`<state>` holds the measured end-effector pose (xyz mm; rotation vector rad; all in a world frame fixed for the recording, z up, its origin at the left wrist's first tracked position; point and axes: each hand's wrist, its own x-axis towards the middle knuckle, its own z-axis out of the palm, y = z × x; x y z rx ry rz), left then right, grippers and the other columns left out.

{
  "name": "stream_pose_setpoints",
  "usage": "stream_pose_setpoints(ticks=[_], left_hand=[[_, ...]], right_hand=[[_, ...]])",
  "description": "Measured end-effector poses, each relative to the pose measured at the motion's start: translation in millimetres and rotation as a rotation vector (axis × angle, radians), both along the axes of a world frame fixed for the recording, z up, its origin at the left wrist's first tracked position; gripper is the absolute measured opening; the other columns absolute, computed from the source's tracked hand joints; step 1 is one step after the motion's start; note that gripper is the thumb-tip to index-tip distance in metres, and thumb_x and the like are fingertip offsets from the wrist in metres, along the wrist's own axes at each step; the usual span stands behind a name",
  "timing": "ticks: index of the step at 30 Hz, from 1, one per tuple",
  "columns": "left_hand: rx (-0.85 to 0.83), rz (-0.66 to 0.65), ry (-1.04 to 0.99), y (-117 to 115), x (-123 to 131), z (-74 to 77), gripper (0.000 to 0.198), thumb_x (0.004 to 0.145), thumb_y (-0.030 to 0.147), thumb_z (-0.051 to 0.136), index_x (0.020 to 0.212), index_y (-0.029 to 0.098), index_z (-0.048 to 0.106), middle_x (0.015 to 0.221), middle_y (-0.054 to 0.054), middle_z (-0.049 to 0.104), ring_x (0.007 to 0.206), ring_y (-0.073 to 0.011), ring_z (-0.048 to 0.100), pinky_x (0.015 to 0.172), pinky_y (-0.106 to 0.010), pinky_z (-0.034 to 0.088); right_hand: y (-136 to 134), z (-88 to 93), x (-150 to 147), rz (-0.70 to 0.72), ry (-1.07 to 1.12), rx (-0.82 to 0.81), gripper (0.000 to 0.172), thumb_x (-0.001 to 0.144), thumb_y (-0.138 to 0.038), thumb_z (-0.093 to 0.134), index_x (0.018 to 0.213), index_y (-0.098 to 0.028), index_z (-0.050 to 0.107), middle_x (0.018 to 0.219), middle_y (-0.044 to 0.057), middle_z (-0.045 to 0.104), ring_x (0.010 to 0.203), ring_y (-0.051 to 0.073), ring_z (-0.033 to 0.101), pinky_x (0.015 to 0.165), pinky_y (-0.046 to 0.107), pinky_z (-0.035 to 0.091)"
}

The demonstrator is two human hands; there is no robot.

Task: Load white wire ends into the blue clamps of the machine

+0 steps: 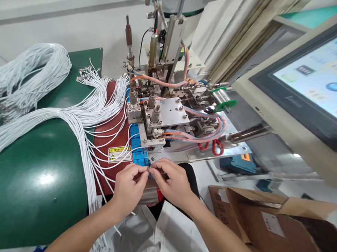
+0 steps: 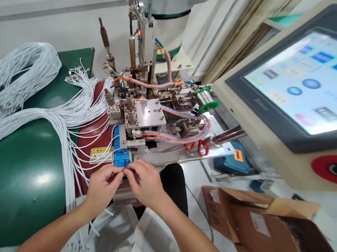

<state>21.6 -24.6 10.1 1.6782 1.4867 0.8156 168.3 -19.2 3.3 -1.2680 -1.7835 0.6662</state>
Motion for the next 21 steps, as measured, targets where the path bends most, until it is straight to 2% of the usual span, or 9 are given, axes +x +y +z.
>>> stream_pose_setpoints(ticks=[4,6,7,11,13,16,21], left_hand=[[0.024,-0.247,0.154,7,-6,12.5,0.019,0.077,0.014,0.048,0.069,0.018,0.064,0.065,0.0,0.061,0.061,-0.0113,0.054,0.058,-0.022,0.042],[-0.02,-0.309,0.157,9,-7,15.1,0.019,0.076,0.012,0.049,0.064,0.017,0.063,0.063,0.001,0.059,0.06,-0.011,0.053,0.057,-0.021,0.041],[-0.052,-0.289,0.125,10,-7,14.6,0.018,0.075,0.013,0.049,0.064,0.017,0.062,0.061,0.001,0.059,0.058,-0.0107,0.053,0.056,-0.021,0.041],[-0.189,-0.053,-0.14,6,-2,4.9,0.012,0.077,0.022,0.052,0.071,0.015,0.06,0.059,0.001,0.06,0.052,-0.0095,0.055,0.052,-0.019,0.044],[-0.216,0.022,-0.217,3,0,0.0,0.014,0.078,0.025,0.053,0.072,0.014,0.059,0.06,0.001,0.06,0.052,-0.0095,0.055,0.052,-0.019,0.046],[-0.239,0.067,-0.25,0,0,-2.6,0.014,0.077,0.026,0.055,0.07,0.014,0.059,0.06,0.0,0.06,0.053,-0.0093,0.055,0.052,-0.019,0.046],[-0.29,0.042,-0.264,1,0,-3.1,0.013,0.078,0.025,0.054,0.072,0.014,0.058,0.06,0.001,0.058,0.053,-0.0084,0.053,0.052,-0.018,0.045]], right_hand=[[5,7.6,10,0.207,-0.14,-0.068,0.012,0.076,-0.013,0.049,0.069,-0.02,0.057,0.062,0.001,0.055,0.058,0.013,0.05,0.054,0.024,0.038],[5,6.4,10,0.233,-0.076,-0.121,0.013,0.074,-0.012,0.049,0.066,-0.019,0.056,0.061,0.0,0.054,0.058,0.012,0.049,0.054,0.023,0.037],[4,4.4,8,0.189,0.011,-0.165,0.012,0.074,-0.013,0.05,0.064,-0.019,0.055,0.061,0.0,0.053,0.057,0.012,0.048,0.053,0.023,0.037],[-4,-8.1,-12,-0.132,0.476,-0.371,0.016,0.074,-0.021,0.052,0.058,-0.018,0.05,0.055,-0.003,0.049,0.05,0.01,0.045,0.048,0.021,0.037],[-9,-12.9,-21,-0.21,0.588,-0.403,0.016,0.074,-0.023,0.054,0.059,-0.017,0.051,0.054,-0.003,0.05,0.051,0.01,0.046,0.049,0.021,0.039],[-12,-15.8,-25,-0.221,0.572,-0.397,0.016,0.074,-0.023,0.056,0.059,-0.017,0.054,0.056,-0.001,0.054,0.054,0.011,0.049,0.053,0.023,0.041],[-9,-10.5,-14,-0.194,0.423,-0.349,0.01,0.074,-0.023,0.055,0.067,-0.017,0.059,0.064,0.001,0.058,0.057,0.012,0.051,0.054,0.024,0.042]])
